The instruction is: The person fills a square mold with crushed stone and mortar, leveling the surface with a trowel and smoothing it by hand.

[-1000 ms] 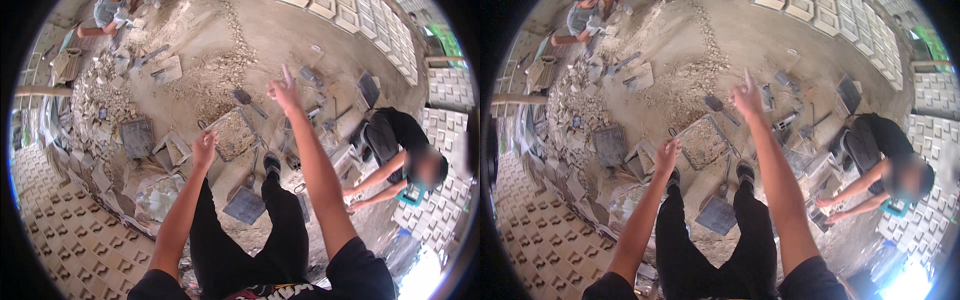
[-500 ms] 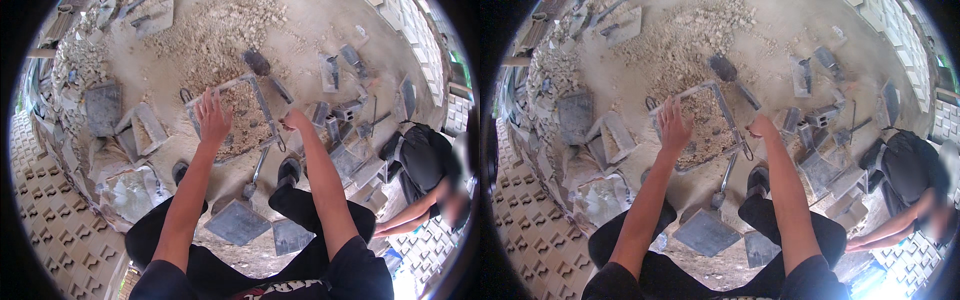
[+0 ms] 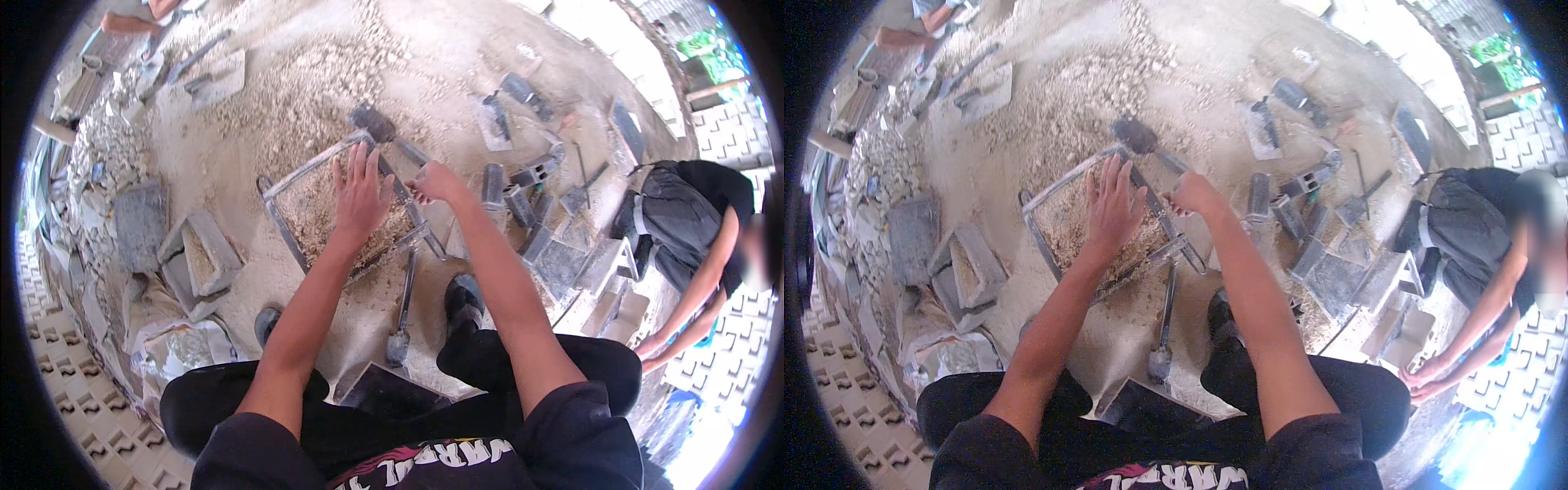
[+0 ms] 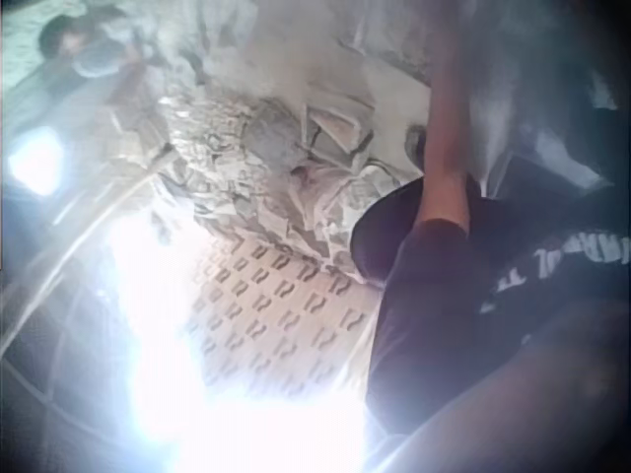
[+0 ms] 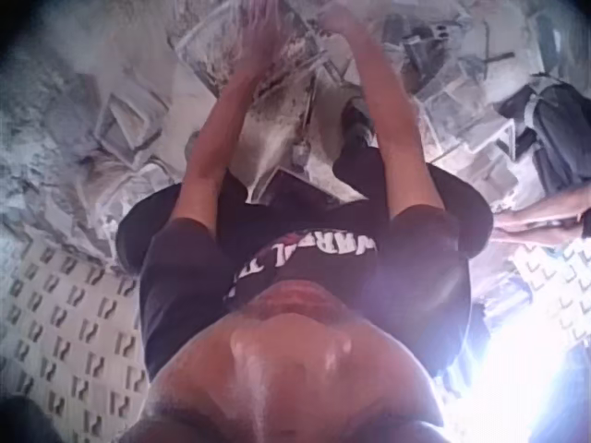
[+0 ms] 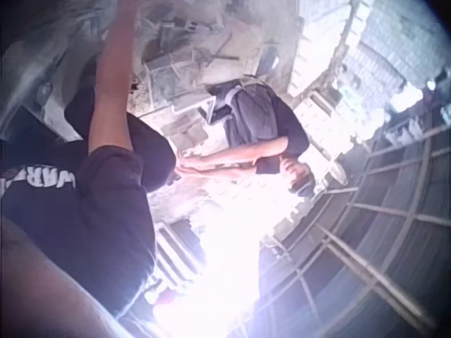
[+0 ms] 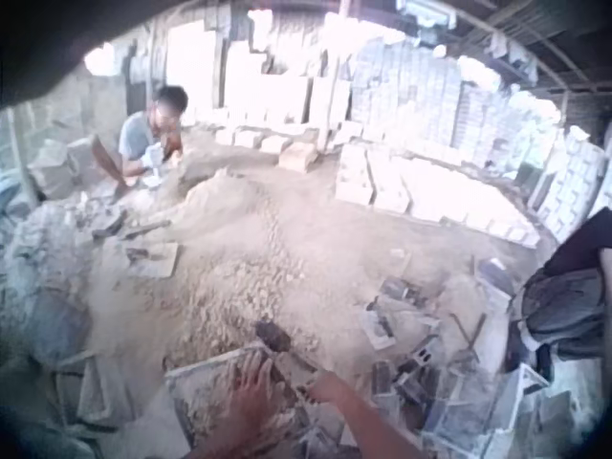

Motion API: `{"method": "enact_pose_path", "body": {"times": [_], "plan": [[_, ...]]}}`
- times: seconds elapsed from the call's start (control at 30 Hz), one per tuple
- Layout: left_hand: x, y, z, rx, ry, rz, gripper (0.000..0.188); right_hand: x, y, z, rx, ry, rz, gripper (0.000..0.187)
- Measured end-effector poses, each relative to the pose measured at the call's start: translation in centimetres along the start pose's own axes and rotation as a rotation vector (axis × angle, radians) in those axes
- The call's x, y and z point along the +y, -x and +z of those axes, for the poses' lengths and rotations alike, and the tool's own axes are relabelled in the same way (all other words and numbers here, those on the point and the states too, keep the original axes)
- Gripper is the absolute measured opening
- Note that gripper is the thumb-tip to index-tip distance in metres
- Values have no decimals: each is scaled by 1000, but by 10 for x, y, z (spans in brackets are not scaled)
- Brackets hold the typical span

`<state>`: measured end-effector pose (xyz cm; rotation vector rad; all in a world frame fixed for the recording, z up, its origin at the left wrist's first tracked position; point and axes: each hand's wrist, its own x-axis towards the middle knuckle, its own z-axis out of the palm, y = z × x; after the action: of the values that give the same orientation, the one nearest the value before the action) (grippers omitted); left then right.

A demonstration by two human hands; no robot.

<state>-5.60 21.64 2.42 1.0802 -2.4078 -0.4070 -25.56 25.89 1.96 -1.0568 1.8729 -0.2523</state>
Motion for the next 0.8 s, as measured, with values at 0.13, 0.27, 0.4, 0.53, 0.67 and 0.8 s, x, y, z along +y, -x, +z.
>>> {"method": "enact_pose_path", "body": {"times": [0.13,0.27,0.4,0.53,0.67,0.8], "plan": [[-12,7,-8,86,33,3,60,-28,39,1,27,-131,158,25],[0,10,-3,-4,-19,-61,60,-3,85,7,-99,-77,345,20],[-15,27,-18,-44,-84,-55,64,-16,132,61,-416,-251,578,24],[-16,48,-37,-176,-41,-35,65,29,108,130,-161,-219,417,30],[-9,69,-39,-174,33,-48,64,6,115,168,302,230,202,35],[7,67,-51,-172,110,-156,58,53,112,174,406,179,187,37]]}}
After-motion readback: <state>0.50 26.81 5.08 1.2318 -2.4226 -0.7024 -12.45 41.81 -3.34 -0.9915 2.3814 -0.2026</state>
